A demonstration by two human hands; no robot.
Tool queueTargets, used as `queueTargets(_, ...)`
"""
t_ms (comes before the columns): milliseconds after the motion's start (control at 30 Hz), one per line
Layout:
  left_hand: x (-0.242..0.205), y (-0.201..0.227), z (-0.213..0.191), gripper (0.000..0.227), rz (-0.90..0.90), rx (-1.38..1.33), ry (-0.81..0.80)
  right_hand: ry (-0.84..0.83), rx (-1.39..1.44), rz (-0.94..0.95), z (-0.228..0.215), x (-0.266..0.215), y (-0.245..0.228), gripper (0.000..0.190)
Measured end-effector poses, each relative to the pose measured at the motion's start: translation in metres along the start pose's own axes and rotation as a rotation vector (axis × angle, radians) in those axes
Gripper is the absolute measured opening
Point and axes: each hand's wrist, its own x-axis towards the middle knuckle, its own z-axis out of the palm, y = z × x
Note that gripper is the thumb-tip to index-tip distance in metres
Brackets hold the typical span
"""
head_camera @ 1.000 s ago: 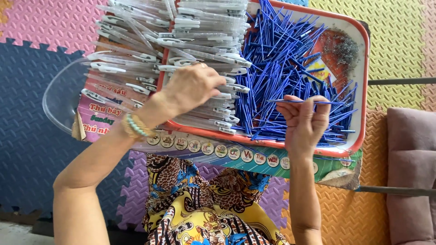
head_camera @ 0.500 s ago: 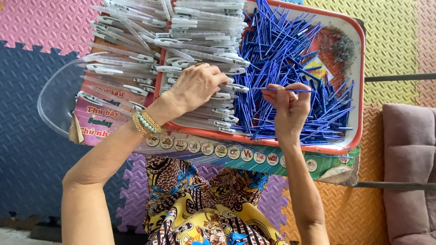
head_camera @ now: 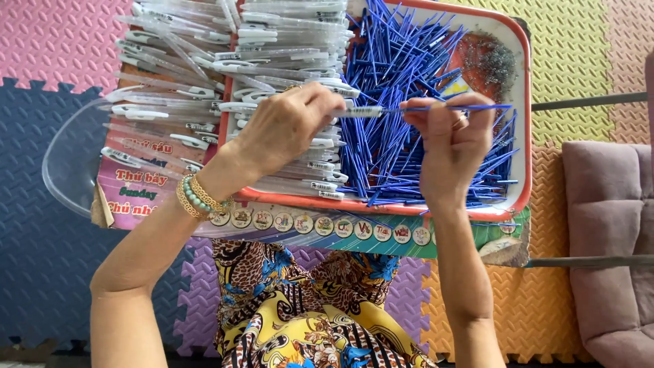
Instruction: Assembling ballpoint pens by inserting blue ink refills into white pen bodies.
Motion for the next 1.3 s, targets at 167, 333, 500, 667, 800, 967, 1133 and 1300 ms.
queueTargets(167, 0.013, 0.016, -0.008, 0.019, 0.030, -0.208, 0.033, -0.022, -0.024, -0.059, -0.005, 0.012, -0.020, 0.019)
queueTargets(333, 0.022, 0.037, -0.017, 0.024, 0.078, -0.330, 0.041, -0.065, -0.147, -0.156, -0.013, 0.022, -0.031, 0.021)
queueTargets(500, 0.030, 0.045, -0.012, 0.029, 0.073, -0.597, 0.032, -0.227, -0.177, -0.025, -0.019, 0.033, -0.035, 0.016)
queueTargets(667, 0.035, 0.054, -0.023, 0.032, 0.079, -0.668, 0.069, -0.322, -0.391, 0.007, -0.074, 0.042, -0.032, 0.045)
queueTargets(800, 0.028, 0.043, -0.005, 0.027, -0.059, -0.946, -0.009, -0.407, -1.083, -0.029, -0.137, 0.027, 0.035, 0.018)
queueTargets(967, 0.021, 0.049, -0.018, 0.027, -0.096, -0.968, -0.034, -0.470, -1.367, 0.524, -0.179, 0.002, 0.069, 0.033)
queueTargets(1133, 0.018, 0.052, -0.014, 0.030, -0.125, -1.000, -0.064, -0.458, -1.267, 0.627, -0.187, -0.010, 0.074, 0.038)
queueTargets(1300, 0.014, 0.054, -0.016, 0.029, -0.180, -1.040, -0.087, -0.301, -0.842, 0.414, -0.179, -0.011, 0.052, 0.048)
